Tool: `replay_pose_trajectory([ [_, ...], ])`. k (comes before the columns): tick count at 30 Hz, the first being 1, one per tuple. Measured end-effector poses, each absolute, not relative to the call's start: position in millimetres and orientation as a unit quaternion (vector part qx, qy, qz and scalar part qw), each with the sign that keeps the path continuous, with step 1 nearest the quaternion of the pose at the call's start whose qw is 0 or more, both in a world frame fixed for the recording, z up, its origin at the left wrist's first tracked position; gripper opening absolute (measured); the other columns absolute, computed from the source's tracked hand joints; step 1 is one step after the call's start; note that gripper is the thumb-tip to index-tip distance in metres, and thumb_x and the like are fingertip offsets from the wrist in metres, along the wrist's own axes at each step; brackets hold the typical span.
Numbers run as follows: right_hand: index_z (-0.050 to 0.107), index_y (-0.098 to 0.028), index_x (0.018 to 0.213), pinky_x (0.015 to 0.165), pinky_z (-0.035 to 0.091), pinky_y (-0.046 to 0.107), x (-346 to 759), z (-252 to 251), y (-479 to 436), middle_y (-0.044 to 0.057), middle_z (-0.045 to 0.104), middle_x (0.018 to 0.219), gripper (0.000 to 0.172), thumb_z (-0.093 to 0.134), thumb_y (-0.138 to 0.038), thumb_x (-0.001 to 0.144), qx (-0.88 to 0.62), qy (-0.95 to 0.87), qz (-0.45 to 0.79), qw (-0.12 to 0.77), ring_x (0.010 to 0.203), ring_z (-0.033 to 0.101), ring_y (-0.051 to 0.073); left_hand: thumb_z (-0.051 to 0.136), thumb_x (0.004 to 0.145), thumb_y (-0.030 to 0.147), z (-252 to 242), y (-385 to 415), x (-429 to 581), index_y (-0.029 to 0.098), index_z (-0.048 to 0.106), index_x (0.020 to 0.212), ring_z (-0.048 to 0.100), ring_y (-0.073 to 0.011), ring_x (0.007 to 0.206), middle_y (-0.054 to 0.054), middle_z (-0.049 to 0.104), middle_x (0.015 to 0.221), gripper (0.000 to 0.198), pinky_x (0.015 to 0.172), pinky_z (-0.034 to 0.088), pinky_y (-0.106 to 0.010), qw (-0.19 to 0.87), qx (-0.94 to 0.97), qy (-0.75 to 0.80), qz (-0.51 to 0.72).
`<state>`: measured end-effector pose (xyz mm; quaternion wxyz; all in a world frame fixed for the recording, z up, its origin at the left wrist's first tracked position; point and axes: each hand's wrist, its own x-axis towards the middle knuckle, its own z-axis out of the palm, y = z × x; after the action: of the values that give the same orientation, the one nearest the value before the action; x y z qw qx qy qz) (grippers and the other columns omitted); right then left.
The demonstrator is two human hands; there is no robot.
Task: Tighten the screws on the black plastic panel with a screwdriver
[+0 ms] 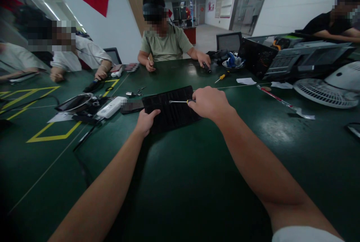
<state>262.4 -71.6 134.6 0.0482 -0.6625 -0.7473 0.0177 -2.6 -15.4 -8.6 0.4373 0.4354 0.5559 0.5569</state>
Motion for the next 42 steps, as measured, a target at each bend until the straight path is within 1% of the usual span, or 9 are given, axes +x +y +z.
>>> replay_pose_trajectory([
  [3, 0.079, -0.025, 0.111, 0.081, 0.052, 0.048, 262.2, 133.5, -70.5, 0.015, 0.076, 0.111, 0.047, 0.046, -0.056, 0.098, -0.658, -0.752, 0.034, 0.039, 0.103, 0.069, 0.037, 0.085, 0.059, 0.031, -6.5, -16.8, -1.3, 0.017, 0.074, 0.093, 0.075, -0.0292, 0.089, -0.01, 0.079, 0.095, 0.038, 0.09, 0.06, -0.046, 0.432, 0.436, 0.56, 0.557],
  [5, 0.077, -0.025, 0.109, 0.081, 0.051, 0.048, 262.1, 132.9, -70.6, 0.015, 0.076, 0.111, 0.046, 0.044, -0.054, 0.098, -0.654, -0.755, 0.039, 0.04, 0.104, 0.068, 0.037, 0.085, 0.06, 0.031, -5.1, -17.8, -0.5, 0.016, 0.075, 0.092, 0.075, -0.0286, 0.089, -0.01, 0.079, 0.095, 0.037, 0.089, 0.06, -0.045, 0.429, 0.44, 0.558, 0.557],
  [8, 0.074, -0.025, 0.111, 0.078, 0.05, 0.046, 262.8, 132.0, -71.1, 0.014, 0.075, 0.109, 0.039, 0.049, -0.051, 0.095, -0.653, -0.755, 0.035, 0.047, 0.102, 0.068, 0.036, 0.084, 0.06, 0.031, -3.8, -18.9, 0.3, 0.016, 0.075, 0.092, 0.075, -0.0282, 0.088, -0.009, 0.079, 0.092, 0.037, 0.088, 0.06, -0.044, 0.426, 0.442, 0.56, 0.557],
  [12, 0.071, -0.026, 0.114, 0.074, 0.049, 0.042, 265.1, 130.7, -70.4, 0.012, 0.075, 0.107, 0.032, 0.057, -0.041, 0.089, -0.649, -0.759, 0.018, 0.048, 0.097, 0.068, 0.034, 0.084, 0.059, 0.031, -2.7, -19.8, 0.6, 0.016, 0.075, 0.093, 0.075, -0.0281, 0.088, -0.008, 0.079, 0.093, 0.038, 0.088, 0.06, -0.044, 0.428, 0.437, 0.557, 0.561],
  [16, 0.073, -0.028, 0.111, 0.075, 0.049, 0.042, 266.4, 130.6, -68.9, 0.011, 0.075, 0.106, 0.03, 0.058, -0.043, 0.09, -0.651, -0.757, 0.018, 0.051, 0.098, 0.068, 0.033, 0.085, 0.058, 0.031, -2.1, -19.9, 1.0, 0.016, 0.075, 0.093, 0.075, -0.0285, 0.089, -0.009, 0.079, 0.095, 0.039, 0.089, 0.059, -0.044, 0.434, 0.433, 0.556, 0.561],
  [23, 0.078, -0.026, 0.11, 0.081, 0.051, 0.047, 265.1, 134.7, -69.5, 0.014, 0.076, 0.111, 0.04, 0.052, -0.051, 0.095, -0.656, -0.753, 0.024, 0.039, 0.104, 0.068, 0.036, 0.084, 0.059, 0.03, 0.7, -22.2, 2.4, 0.016, 0.074, 0.092, 0.076, -0.0291, 0.092, -0.01, 0.079, 0.095, 0.037, 0.091, 0.06, -0.044, 0.435, 0.436, 0.557, 0.557],
  [30, 0.077, -0.023, 0.115, 0.085, 0.053, 0.05, 263.6, 135.2, -69.1, 0.017, 0.075, 0.119, 0.049, 0.042, -0.054, 0.099, -0.654, -0.754, 0.06, 0.012, 0.109, 0.068, 0.038, 0.084, 0.059, 0.029, 0.9, -22.2, 2.4, 0.016, 0.074, 0.092, 0.076, -0.0301, 0.092, -0.01, 0.079, 0.094, 0.036, 0.09, 0.061, -0.046, 0.433, 0.433, 0.559, 0.559],
  [37, 0.073, -0.025, 0.113, 0.085, 0.052, 0.05, 264.1, 136.1, -70.7, 0.016, 0.074, 0.118, 0.045, 0.039, -0.051, 0.099, -0.644, -0.761, 0.074, 0.009, 0.109, 0.068, 0.038, 0.085, 0.06, 0.03, -3.2, -19.5, 0.7, 0.016, 0.075, 0.092, 0.076, -0.0301, 0.092, -0.01, 0.08, 0.095, 0.037, 0.091, 0.061, -0.046, 0.425, 0.438, 0.563, 0.557],
  [42, 0.075, -0.024, 0.108, 0.085, 0.052, 0.051, 263.3, 135.5, -70.6, 0.017, 0.075, 0.115, 0.048, 0.036, -0.052, 0.1, -0.64, -0.764, 0.082, 0.001, 0.11, 0.068, 0.038, 0.085, 0.059, 0.03, -6.2, -17.9, -0.4, 0.016, 0.075, 0.092, 0.076, -0.0295, 0.091, -0.01, 0.08, 0.095, 0.037, 0.09, 0.06, -0.045, 0.431, 0.44, 0.555, 0.56],
])
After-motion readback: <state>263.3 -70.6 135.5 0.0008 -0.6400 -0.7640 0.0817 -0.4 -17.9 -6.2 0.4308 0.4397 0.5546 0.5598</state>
